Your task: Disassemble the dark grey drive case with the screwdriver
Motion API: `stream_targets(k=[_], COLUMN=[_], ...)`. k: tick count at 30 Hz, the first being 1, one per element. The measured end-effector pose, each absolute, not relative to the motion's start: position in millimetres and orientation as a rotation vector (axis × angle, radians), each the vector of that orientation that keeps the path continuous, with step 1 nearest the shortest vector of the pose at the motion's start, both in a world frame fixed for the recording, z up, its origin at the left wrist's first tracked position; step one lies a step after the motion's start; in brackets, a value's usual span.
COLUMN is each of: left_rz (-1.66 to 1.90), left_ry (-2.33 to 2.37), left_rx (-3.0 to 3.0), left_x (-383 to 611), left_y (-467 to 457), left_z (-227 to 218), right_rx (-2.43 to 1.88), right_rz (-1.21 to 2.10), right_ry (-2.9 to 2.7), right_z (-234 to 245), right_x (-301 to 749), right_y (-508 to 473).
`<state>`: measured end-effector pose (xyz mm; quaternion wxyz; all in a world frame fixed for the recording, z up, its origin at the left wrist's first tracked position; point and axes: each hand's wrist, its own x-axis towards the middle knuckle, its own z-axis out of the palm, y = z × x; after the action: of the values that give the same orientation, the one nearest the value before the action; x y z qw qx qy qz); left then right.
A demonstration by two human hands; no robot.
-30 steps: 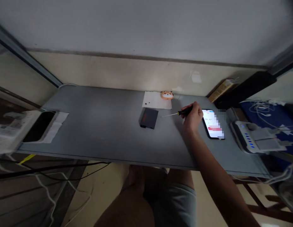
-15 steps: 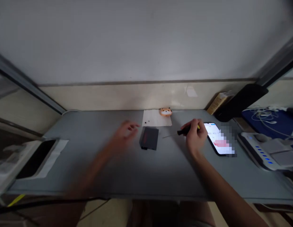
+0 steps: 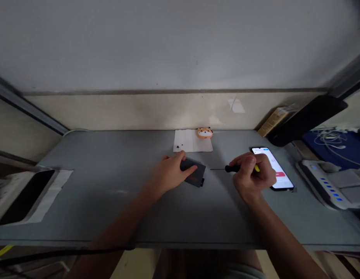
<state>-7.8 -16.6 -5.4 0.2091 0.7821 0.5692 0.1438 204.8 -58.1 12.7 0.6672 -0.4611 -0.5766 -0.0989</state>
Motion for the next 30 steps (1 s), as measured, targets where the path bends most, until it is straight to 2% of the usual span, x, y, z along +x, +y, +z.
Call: stream_targets(k=[3,7,14,17,22,30], left_rz=[0.410,0.634,0.594,0.640,0.444,0.583], left_ry=[1.647,1.663,1.627,1.450,0.998,1.095], left_rx=[2.140,2.299,2.331,2.267,2.227,2.223], left_x=[-11,-36,-62,-63,-54,-27], left_y=[-2,18,18,7,-10,-18], left_z=[-4,-15,-32,-19,-1,-13], right_rx=[-1.057,-1.123,-1.126,-1.123,-1.155,-1.022], right_rz=[-0.253,-0.268,-0.189,-0.185,-0.161,-0.156], right_ry=[-1.364,-1.391,-1.447,-1.453,-1.485,-1.622], right_z=[10,5,5,5,7,5], right_x=[209,209,204,203,200,202], right_y=[-57,-56,-57,-59,-62,-60])
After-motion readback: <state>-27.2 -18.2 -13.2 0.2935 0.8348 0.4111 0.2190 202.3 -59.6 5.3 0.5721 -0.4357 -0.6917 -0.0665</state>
